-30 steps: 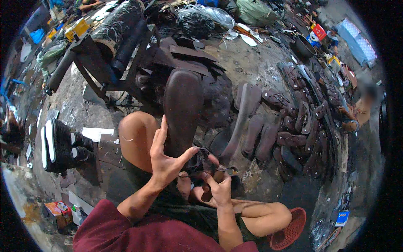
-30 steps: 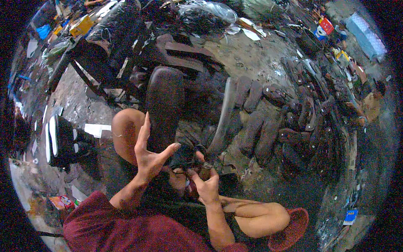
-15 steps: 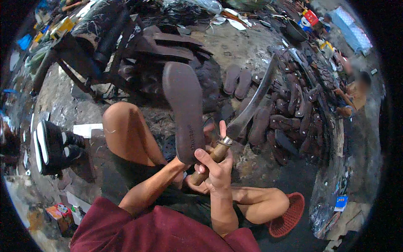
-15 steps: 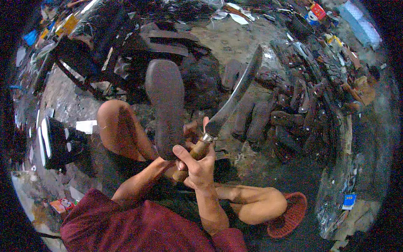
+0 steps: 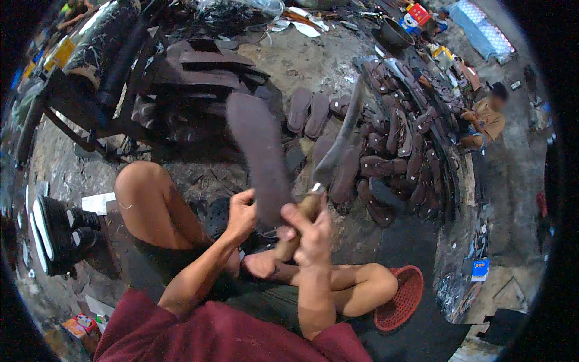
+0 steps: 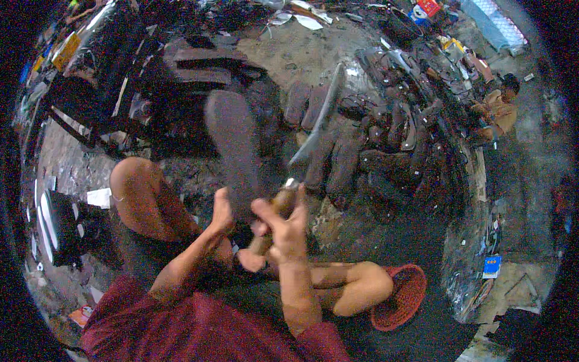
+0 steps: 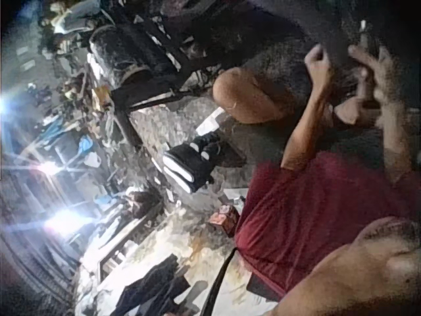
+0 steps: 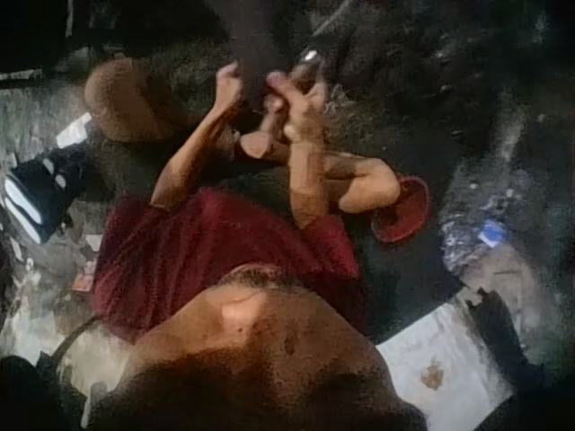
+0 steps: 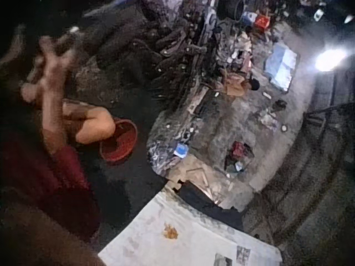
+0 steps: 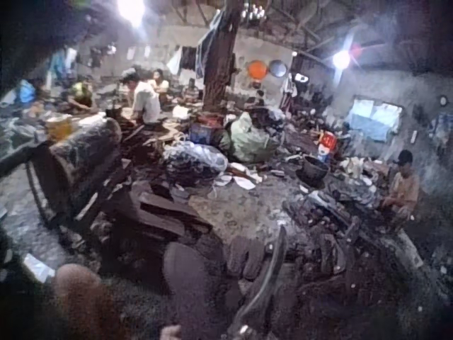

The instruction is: The person sits on the floor and uses a knife to cut and trim a black shoe sole. They repeatedly slice along the edges and remove excess material, then place the trimmed pieces aside.

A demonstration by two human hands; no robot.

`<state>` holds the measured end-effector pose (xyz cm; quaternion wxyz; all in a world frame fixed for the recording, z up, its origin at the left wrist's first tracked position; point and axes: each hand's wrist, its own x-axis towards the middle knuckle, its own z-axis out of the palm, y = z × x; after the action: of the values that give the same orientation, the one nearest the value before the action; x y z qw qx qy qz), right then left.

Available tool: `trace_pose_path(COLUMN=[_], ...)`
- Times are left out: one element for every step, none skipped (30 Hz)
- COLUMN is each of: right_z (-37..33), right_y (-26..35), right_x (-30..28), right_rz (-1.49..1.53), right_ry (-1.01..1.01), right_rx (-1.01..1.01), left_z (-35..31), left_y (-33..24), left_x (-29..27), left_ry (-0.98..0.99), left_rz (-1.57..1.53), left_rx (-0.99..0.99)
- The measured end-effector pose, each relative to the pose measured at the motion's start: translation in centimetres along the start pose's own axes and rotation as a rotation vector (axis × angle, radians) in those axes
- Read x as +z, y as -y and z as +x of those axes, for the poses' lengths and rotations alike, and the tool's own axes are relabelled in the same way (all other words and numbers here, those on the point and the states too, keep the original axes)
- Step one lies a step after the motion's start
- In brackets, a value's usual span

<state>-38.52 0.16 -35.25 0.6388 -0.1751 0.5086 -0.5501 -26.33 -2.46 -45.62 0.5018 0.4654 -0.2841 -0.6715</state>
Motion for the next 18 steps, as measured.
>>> trace_pose_path(right_z=[1.3, 2.7, 4.1, 5.8, 8.3, 10.8, 13.2, 15.2, 16.4, 17.3, 18.2, 18.5, 18.9, 19.0, 18.8, 19.4, 19.6, 20.3], right_y=[0.6, 2.0, 3.2, 4.3, 4.4, 4.1, 3.5, 2.9, 2.0, 0.9, -0.3, -1.4, -2.3, -3.0, -4.0, -4.4, -4.7, -5.2], right_x=[-0.9, -2.9, -4.3, -5.9, -7.7, -10.0, -12.9, -16.3, -19.2, -21.6, -23.9, -25.2, -26.1, -27.3, -28.2, -27.6, -27.5, -27.3], right_rz=[-0.026, -0.058, -0.045, -0.034, -0.05, -0.071, -0.114, -0.161, -0.136, -0.108, -0.109, -0.102, -0.112, -0.123, -0.124, -0.122, -0.12, -0.131], right_ry=[0.004, -0.027, -0.068, -0.113, -0.212, -0.321, -0.411, -0.514, -0.54, -0.555, -0.569, -0.625, -0.649, -0.679, -0.684, -0.659, -0.653, -0.636], right_rx=[-0.086, -0.181, -0.214, -0.25, -0.263, -0.278, -0.308, -0.341, -0.299, -0.258, -0.246, -0.207, -0.183, -0.162, -0.135, -0.121, -0.12, -0.113], left_z=[1.2, 1.6, 2.3, 3.6, 5.0, 6.2, 6.9, 6.8, 6.3, 6.3, 6.4, 6.8, 7.0, 7.3, 8.0, 8.9, 9.8, 10.9], left_y=[1.7, 2.2, 3.3, 5.2, 7.1, 9.3, 10.5, 10.5, 9.6, 8.8, 9.4, 9.4, 9.3, 9.4, 10.7, 11.6, 12.8, 13.7], left_x=[-2.1, -2.7, -4.1, -5.2, -6.4, -7.1, -7.2, -6.2, -5.2, -4.6, -4.4, -4.0, -3.4, -2.4, -1.3, -1.5, -1.2, -1.3], left_ry=[-0.22, -0.344, -0.429, -0.509, -0.595, -0.67, -0.741, -0.69, -0.646, -0.608, -0.597, -0.515, -0.432, -0.339, -0.335, -0.25, -0.218, -0.195], left_rz=[0.301, 0.382, 0.354, 0.323, 0.264, 0.201, 0.139, 0.144, 0.15, 0.155, 0.172, 0.331, 0.49, 0.645, 0.669, 0.716, 0.852, 0.991], left_rx=[0.171, 0.111, 0.092, 0.071, 0.09, 0.101, 0.108, 0.071, 0.037, 0.012, 0.114, 0.186, 0.256, 0.322, 0.278, 0.245, 0.27, 0.298])
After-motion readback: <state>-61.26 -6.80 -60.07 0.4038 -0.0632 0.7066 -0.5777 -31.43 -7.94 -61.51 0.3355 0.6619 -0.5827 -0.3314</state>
